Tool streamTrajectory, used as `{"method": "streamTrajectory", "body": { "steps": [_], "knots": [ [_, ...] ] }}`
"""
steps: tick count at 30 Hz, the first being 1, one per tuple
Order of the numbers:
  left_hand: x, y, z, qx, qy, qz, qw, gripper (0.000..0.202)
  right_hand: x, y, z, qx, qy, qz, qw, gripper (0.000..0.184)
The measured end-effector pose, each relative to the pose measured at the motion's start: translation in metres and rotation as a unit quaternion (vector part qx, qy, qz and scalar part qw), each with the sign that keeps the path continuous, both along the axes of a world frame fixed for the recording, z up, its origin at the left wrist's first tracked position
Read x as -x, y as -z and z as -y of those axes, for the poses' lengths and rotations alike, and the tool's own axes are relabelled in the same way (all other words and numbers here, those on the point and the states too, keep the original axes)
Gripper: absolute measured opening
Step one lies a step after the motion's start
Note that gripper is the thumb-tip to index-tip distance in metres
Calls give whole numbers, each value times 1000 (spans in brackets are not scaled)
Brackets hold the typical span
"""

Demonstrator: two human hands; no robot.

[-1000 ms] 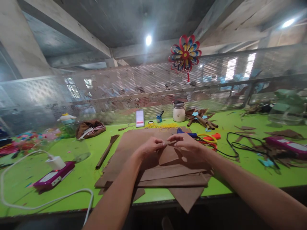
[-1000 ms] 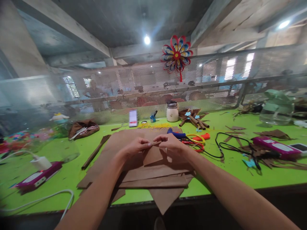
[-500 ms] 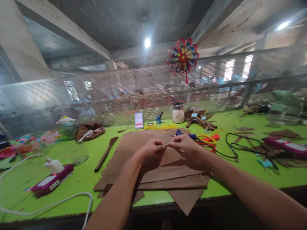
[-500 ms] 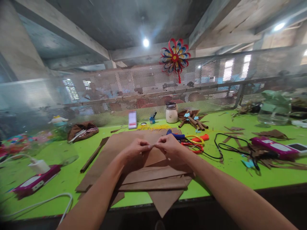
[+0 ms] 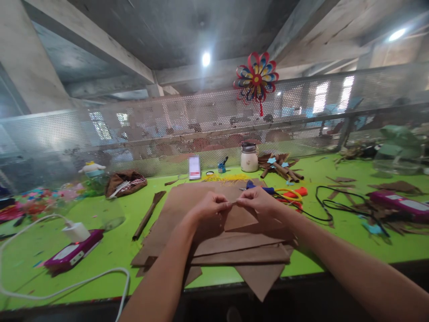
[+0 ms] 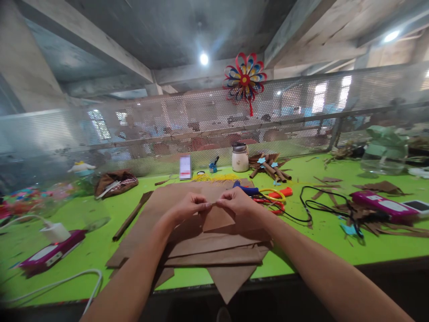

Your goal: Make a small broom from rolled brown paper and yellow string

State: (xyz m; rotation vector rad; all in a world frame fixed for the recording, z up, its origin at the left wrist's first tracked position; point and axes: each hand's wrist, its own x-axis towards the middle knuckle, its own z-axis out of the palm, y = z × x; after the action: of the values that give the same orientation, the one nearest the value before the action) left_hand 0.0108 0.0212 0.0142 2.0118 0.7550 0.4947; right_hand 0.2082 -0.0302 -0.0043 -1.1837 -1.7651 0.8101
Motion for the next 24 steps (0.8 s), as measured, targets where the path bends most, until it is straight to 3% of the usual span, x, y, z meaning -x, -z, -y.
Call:
{"method": "streamTrajectory", "body": {
  "steps": [6,11,17,24],
  "knots": [
    [3,0,-9,55,6,-1,998,33,-14,-1,-6,16,-47,12,999,34],
    [1,3,-8,11,17,9,1000,33,-20,-8,-2,57,-78,-8,995,37],
    [0,5,-11,7,-14,10,1000,33,-24,-9,-1,95,-106,-55,988,36],
    [5,2,-14,24,13,40,999,32,-31,-6,-2,136,-142,-110,974,41]
  ]
}}
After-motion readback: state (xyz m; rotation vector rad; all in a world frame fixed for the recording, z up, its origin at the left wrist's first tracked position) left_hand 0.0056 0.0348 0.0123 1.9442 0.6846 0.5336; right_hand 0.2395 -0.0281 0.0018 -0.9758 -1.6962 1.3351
